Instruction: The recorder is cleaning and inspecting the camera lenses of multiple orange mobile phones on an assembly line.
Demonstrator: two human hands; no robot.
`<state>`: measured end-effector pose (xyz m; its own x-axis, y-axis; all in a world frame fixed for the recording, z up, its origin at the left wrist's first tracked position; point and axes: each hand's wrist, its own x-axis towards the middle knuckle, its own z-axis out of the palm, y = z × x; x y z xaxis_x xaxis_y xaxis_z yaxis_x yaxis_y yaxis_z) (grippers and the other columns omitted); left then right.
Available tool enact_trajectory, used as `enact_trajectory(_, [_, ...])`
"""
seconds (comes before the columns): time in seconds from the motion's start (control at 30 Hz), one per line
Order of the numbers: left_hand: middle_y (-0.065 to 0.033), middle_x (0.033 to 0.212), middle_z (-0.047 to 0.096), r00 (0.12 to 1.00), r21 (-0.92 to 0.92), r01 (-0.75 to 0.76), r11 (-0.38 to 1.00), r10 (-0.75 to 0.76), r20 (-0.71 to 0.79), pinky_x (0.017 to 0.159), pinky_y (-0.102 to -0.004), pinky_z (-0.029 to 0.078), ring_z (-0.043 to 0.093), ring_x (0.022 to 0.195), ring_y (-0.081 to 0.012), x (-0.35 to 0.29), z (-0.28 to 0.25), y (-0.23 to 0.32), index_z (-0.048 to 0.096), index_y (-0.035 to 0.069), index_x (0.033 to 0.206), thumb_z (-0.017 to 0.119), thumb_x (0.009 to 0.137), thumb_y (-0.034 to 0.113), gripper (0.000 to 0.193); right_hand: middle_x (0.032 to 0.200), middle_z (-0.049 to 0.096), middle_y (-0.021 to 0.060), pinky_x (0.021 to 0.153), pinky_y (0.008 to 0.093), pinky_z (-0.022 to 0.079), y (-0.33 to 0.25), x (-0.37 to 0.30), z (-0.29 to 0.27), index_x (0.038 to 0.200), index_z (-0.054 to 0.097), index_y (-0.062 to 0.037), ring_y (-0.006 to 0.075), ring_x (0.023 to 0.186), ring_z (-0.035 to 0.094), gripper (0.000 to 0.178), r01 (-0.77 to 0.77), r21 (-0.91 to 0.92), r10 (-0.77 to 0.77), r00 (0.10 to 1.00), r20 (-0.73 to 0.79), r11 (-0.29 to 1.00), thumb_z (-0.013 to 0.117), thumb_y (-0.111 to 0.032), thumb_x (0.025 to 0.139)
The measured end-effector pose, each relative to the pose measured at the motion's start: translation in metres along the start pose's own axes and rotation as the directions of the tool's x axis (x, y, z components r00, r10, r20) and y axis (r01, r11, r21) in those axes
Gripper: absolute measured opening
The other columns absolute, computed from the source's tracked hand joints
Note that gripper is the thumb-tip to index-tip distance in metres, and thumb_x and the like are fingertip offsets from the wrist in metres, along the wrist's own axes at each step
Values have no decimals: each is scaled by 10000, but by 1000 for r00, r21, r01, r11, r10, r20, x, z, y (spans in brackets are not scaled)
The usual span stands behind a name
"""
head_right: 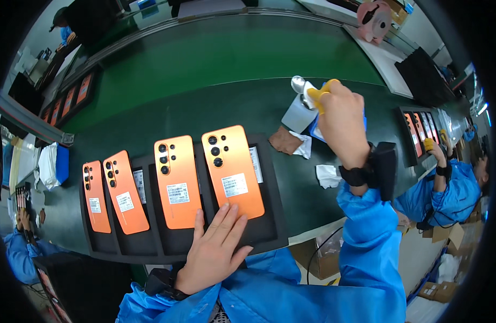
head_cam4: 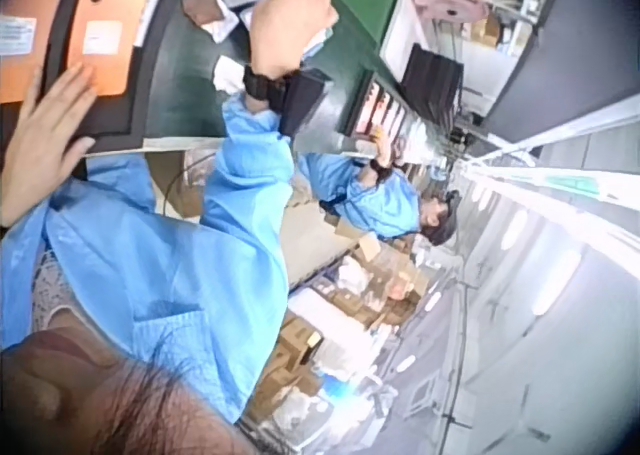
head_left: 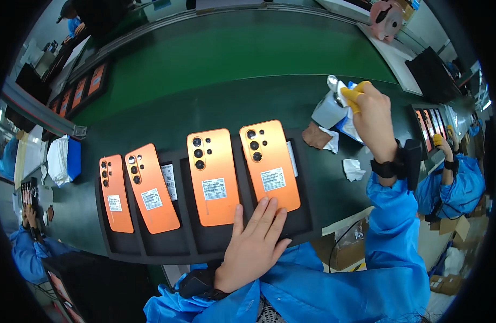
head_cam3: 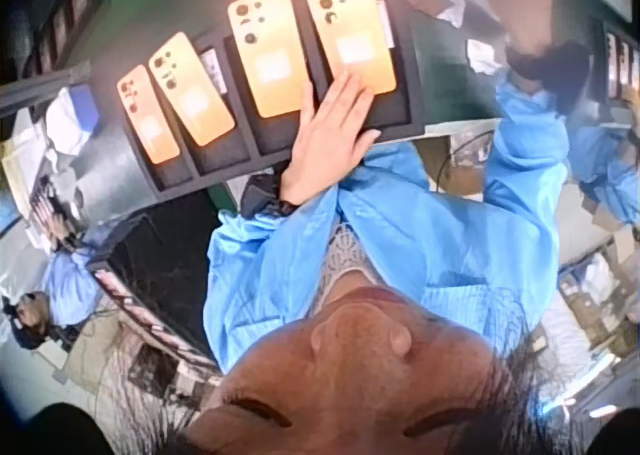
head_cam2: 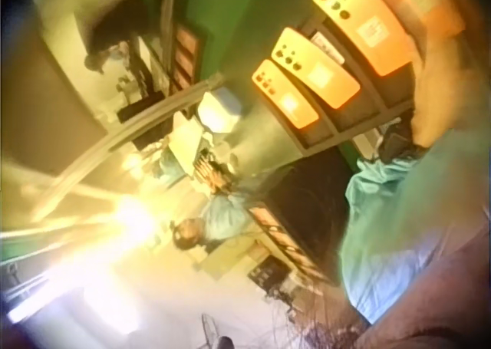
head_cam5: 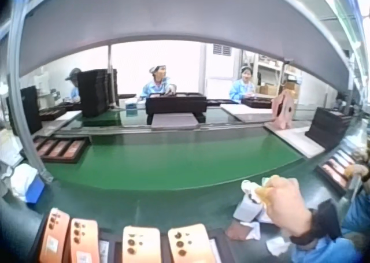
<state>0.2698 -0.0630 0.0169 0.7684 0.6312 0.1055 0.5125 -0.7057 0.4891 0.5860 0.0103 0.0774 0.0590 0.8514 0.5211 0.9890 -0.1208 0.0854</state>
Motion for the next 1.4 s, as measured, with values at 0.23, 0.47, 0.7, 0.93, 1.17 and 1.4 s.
enact_trajectory(0.23, [-152, 1447, 423, 999, 27, 15, 1000, -16, 45, 1095, -620, 160, 349, 1383, -273, 0, -1, -1, 517, 56, 1323, 638, 859, 391, 585, 947, 594, 56, 891, 445, 339, -81, -37, -12, 986, 730, -72, 241, 894, 556, 306, 259, 116, -259, 966, -17, 959, 622, 1, 709])
enact_trajectory(0.47, [-153, 1440, 435, 998, 21, 11, 1000, -12, 56, 1118, -576, 138, 358, 1380, -269, 1, 0, -1, 532, 49, 1308, 620, 868, 388, 561, 938, 623, 5, 934, 433, 285, -133, -60, 22, 962, 740, -79, 151, 832, 560, 269, 416, 273, -412, 908, -73, 867, 712, -117, 697])
enact_trajectory(0.7, [-151, 1435, 446, 997, -22, 12, 1000, -10, 70, 1121, -530, 192, 374, 1372, -275, 5, 0, 0, 530, 46, 1315, 632, 868, 382, 569, 934, 632, 2, 880, 422, 276, -130, -62, 17, 960, 741, -86, 142, 792, 555, 252, 385, 314, -397, 917, -29, 868, 717, -140, 715])
enact_trajectory(0.93, [-139, 1415, 477, 996, -40, 34, 999, -31, 81, 1114, -509, 228, 395, 1361, -273, 6, -4, -1, 535, 40, 1312, 652, 858, 368, 572, 934, 640, -9, 863, 424, 287, -120, -47, 32, 986, 746, -104, 133, 774, 553, 286, 403, 256, -409, 912, -33, 878, 724, -137, 703])
enact_trajectory(1.17, [-137, 1417, 476, 996, -41, 46, 998, -42, 84, 1115, -509, 231, 391, 1364, -273, 4, -3, -2, 523, 38, 1325, 659, 855, 368, 590, 913, 624, -18, 876, 430, 298, -114, -25, 42, 984, 748, -118, 130, 747, 540, 275, 485, 187, -485, 873, -49, 854, 719, -133, 711])
enact_trajectory(1.4, [-140, 1415, 476, 996, -65, 44, 997, -38, 81, 1112, -510, 240, 391, 1363, -279, 4, -4, 0, 521, 35, 1327, 668, 852, 362, 595, 880, 620, -6, 889, 440, 304, -116, -29, 38, 908, 741, -92, 142, 763, 566, 162, 536, 256, -540, 839, -57, 805, 705, -147, 759])
